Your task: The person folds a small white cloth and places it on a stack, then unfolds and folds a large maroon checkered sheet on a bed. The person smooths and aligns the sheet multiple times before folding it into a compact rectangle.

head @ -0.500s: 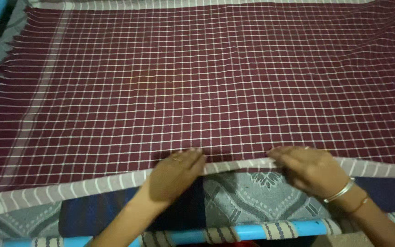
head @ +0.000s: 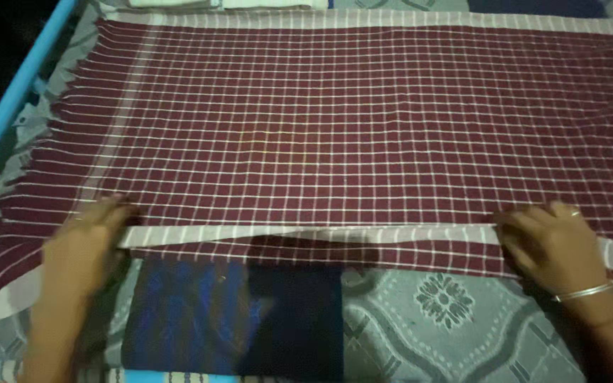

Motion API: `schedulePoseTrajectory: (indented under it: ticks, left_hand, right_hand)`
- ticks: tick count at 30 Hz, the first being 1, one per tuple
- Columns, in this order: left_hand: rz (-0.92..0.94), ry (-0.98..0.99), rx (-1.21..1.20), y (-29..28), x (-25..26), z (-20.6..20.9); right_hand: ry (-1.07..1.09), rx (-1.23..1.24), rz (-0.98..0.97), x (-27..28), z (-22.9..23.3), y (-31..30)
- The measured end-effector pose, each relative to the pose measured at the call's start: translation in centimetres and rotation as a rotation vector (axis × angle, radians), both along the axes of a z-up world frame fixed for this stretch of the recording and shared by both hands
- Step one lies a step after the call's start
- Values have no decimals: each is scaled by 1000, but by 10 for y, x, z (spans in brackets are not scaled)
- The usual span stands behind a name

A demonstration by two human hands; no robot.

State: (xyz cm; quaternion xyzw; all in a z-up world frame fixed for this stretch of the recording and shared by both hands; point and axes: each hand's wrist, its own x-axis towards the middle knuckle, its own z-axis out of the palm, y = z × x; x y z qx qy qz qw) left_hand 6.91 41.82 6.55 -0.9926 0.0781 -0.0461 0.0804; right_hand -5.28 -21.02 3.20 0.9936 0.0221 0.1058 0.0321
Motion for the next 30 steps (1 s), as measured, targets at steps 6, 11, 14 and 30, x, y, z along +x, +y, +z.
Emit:
schedulePoseTrajectory:
  ticks: [6, 11, 14, 30]
  left_hand:
    - [96, -179, 173, 70, 52, -9]
    - [177, -187, 254, 121, 136, -24]
    - [285, -236, 285, 145, 178, -29]
    - [518, -313, -496, 165, 282, -55]
  right_hand:
    - [-68, 256, -127, 43, -23, -9]
    - [-195, 217, -51, 86, -44, -34]
    - [-198, 198, -120, 100, -54, -49]
    - [-234, 212, -134, 216, -57, -59]
